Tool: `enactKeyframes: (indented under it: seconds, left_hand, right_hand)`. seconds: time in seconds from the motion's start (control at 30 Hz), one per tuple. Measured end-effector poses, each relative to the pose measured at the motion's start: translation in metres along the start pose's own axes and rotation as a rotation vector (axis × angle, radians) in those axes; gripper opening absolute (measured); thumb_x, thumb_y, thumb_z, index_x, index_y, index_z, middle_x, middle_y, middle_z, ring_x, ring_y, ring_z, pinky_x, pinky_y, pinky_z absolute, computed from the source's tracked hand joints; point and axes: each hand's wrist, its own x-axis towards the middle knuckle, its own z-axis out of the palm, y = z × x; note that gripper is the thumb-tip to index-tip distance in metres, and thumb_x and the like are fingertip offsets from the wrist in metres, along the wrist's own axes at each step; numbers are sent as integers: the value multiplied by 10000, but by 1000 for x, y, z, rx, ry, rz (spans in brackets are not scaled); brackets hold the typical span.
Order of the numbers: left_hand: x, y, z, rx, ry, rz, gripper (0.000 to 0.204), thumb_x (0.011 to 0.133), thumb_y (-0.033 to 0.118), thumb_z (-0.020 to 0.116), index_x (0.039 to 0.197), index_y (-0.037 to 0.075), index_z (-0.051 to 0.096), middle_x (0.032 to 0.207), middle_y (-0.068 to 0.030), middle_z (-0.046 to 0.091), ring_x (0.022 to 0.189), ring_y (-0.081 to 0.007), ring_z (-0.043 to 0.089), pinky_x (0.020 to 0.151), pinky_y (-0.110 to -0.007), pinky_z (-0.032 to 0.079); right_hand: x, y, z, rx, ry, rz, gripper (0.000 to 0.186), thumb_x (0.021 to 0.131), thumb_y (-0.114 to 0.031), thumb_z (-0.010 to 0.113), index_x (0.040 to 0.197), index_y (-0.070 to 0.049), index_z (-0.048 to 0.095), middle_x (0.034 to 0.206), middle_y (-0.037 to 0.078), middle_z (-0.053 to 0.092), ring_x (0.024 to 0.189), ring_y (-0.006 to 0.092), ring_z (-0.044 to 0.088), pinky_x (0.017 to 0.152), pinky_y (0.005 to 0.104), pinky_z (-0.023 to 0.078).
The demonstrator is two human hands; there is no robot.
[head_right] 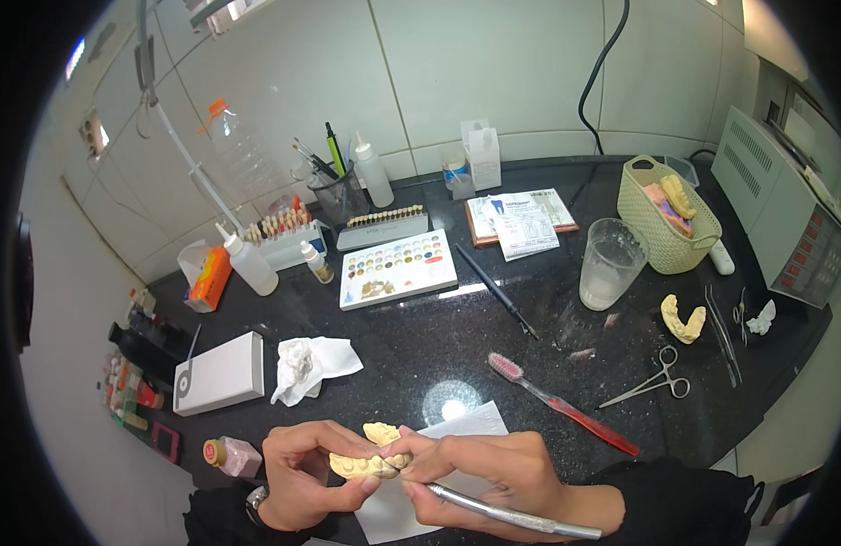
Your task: The person applies a small amount of substance to a dental mold using a metal tool. The person then uses the metal tool to spread and smooth the material across the surface of the mold.
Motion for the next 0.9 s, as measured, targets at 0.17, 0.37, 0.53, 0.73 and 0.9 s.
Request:
enactKeyframes:
  seconds: [0.17,0.37,0.53,0.73,0.9]
  left_hand:
    - [-1,0,-1,-21,0,-33,214,646,-25,764,815,-58,638,826,-179,671,783,-196,669,726,-271,527]
    - [-1,-2,1,-32,15,-32,216,651,-36,756,818,-58,619,845,-182,668,787,-191,663,726,-268,525]
    - [-3,-3,0,-34,24,-54,220,655,-35,755,821,-56,612,851,-179,666,792,-189,661,727,-265,524]
    - [-3,-3,1,-56,24,-30,230,657,-35,754,833,-53,607,849,-178,664,792,-187,657,729,-266,520]
    - [-5,-2,1,-94,25,-46,220,671,-41,741,844,-50,606,863,-179,659,813,-191,653,746,-271,519]
  right_hand:
    - [2,1,0,24,14,-24,95,759,56,682,848,44,652,861,167,684,942,372,631,918,533,451]
    - [1,3,1,-50,35,-46,102,743,23,700,830,42,650,838,175,685,913,326,653,886,452,484]
    - [1,2,3,-51,33,-29,60,759,42,680,803,49,639,802,178,685,919,339,647,917,496,463]
    - [2,5,3,21,61,-122,52,783,35,655,824,48,625,786,172,684,918,344,646,915,504,462]
    - [1,7,4,-6,46,-140,71,787,19,664,827,50,614,808,183,683,918,340,649,922,508,452]
